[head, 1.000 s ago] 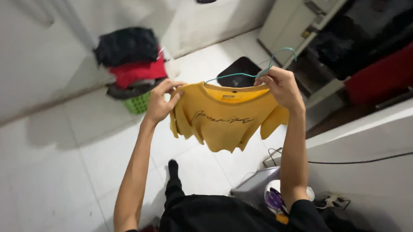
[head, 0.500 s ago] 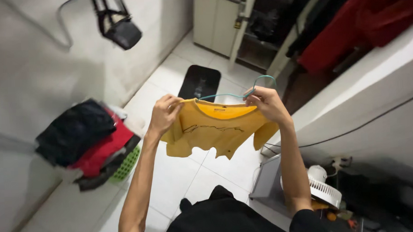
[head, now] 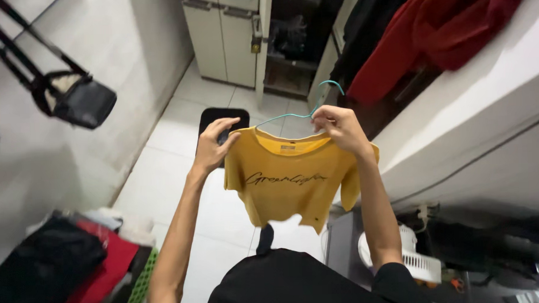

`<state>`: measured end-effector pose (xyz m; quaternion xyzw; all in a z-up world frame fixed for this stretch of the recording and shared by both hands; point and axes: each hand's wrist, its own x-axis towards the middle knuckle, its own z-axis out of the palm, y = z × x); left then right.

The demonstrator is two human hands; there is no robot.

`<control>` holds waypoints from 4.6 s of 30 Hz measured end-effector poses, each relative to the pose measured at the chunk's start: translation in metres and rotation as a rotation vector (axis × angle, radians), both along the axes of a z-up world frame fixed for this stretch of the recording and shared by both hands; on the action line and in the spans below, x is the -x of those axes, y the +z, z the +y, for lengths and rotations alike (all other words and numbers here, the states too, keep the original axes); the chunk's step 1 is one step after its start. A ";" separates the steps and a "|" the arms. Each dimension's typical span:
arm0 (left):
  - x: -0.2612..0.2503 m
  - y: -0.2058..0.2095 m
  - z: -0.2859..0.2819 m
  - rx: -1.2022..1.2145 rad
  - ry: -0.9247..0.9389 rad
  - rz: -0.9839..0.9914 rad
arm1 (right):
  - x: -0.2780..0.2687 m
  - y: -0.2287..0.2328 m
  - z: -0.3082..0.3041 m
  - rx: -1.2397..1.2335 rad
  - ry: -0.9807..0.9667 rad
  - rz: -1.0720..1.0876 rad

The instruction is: The person picks up clothes from a red laundry basket on a bed, places them on hangers, and hangs them in a wardrobe. They handle a black shirt and a yellow shirt, placing each on a hanger and storing them in the closet.

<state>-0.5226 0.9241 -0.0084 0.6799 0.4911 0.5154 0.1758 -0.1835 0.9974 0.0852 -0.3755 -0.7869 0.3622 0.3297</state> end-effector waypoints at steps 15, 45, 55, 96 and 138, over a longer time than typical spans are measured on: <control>-0.034 -0.033 0.252 0.271 -0.185 -0.117 | -0.030 -0.031 0.232 0.390 -0.091 0.305; -0.059 0.040 0.782 -0.141 -0.780 0.058 | 0.022 -0.011 0.522 0.208 -0.428 0.400; -0.063 0.019 0.831 -0.281 -0.371 -0.129 | 0.026 -0.049 0.615 0.150 -0.484 0.541; -0.189 0.009 1.165 -0.077 -0.134 -0.333 | 0.006 -0.051 0.982 0.030 -0.840 -0.172; -0.194 -0.056 1.132 0.196 -0.277 -0.206 | 0.001 -0.127 1.115 -0.307 -0.919 -0.017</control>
